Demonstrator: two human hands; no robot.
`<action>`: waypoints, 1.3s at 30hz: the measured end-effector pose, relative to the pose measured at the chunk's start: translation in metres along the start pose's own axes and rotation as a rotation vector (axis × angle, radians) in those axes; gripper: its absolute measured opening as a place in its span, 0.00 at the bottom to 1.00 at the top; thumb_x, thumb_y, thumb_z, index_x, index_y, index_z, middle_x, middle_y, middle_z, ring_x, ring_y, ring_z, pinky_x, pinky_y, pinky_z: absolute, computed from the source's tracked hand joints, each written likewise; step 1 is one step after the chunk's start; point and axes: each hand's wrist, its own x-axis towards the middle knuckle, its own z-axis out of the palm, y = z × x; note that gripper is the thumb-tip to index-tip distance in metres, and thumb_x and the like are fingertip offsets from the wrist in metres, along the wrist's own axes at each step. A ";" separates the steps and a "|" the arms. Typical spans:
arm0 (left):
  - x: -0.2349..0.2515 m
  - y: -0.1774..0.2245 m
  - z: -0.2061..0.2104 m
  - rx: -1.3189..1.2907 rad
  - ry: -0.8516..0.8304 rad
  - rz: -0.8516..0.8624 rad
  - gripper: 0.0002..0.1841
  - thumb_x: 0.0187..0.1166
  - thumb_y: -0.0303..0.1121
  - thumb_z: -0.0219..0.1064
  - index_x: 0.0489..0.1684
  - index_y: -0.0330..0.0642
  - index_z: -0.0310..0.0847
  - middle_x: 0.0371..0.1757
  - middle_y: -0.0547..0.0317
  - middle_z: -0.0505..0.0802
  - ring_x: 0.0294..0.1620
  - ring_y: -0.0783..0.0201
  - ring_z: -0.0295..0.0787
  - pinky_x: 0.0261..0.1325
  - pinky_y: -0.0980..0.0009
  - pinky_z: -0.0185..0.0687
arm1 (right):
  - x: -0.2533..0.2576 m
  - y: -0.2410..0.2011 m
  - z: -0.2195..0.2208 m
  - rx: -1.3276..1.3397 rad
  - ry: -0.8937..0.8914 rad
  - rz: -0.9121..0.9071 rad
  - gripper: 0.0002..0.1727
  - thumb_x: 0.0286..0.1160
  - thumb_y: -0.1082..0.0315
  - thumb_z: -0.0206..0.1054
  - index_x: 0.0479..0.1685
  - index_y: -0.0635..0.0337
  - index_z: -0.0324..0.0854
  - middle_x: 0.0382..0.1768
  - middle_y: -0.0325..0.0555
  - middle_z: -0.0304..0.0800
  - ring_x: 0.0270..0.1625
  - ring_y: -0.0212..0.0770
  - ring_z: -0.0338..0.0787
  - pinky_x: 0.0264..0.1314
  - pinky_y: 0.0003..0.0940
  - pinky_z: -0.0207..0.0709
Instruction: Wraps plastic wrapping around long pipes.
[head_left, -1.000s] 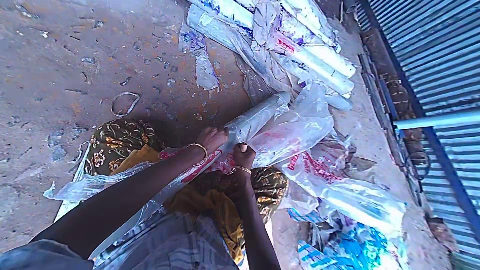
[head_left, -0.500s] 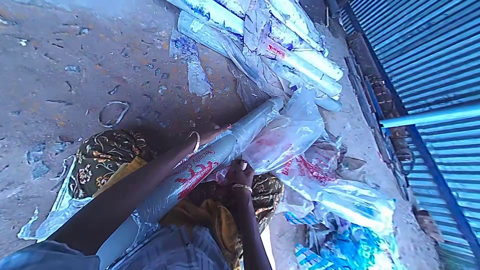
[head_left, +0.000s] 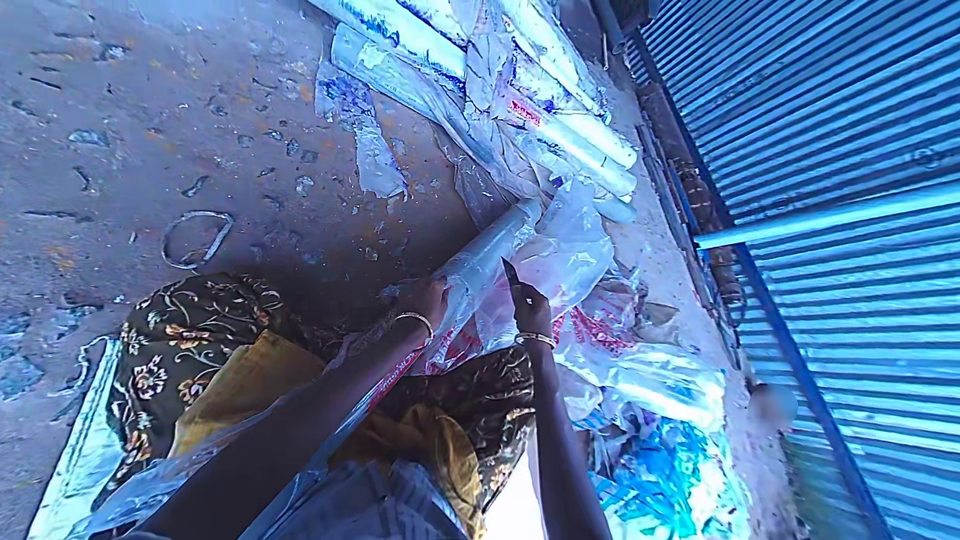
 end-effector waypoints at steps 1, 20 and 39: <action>0.000 0.001 0.000 0.003 -0.005 -0.001 0.24 0.97 0.39 0.44 0.84 0.37 0.71 0.77 0.35 0.82 0.82 0.40 0.75 0.82 0.43 0.64 | 0.018 -0.006 -0.005 -0.053 -0.001 0.012 0.19 0.92 0.65 0.55 0.64 0.71 0.84 0.49 0.65 0.91 0.48 0.55 0.89 0.60 0.52 0.76; 0.016 -0.020 -0.024 -0.147 -0.023 -0.103 0.24 0.97 0.39 0.43 0.75 0.29 0.76 0.70 0.31 0.85 0.76 0.38 0.80 0.78 0.42 0.67 | 0.168 0.110 0.048 0.382 0.393 0.304 0.22 0.92 0.70 0.54 0.78 0.73 0.70 0.57 0.73 0.87 0.54 0.58 0.89 0.63 0.49 0.79; -0.004 -0.004 0.003 0.110 0.211 0.224 0.25 0.89 0.39 0.58 0.79 0.33 0.76 0.77 0.32 0.80 0.81 0.36 0.73 0.81 0.43 0.63 | 0.021 0.000 0.041 0.777 0.107 0.211 0.15 0.94 0.68 0.47 0.47 0.71 0.74 0.11 0.32 0.63 0.09 0.26 0.65 0.13 0.22 0.66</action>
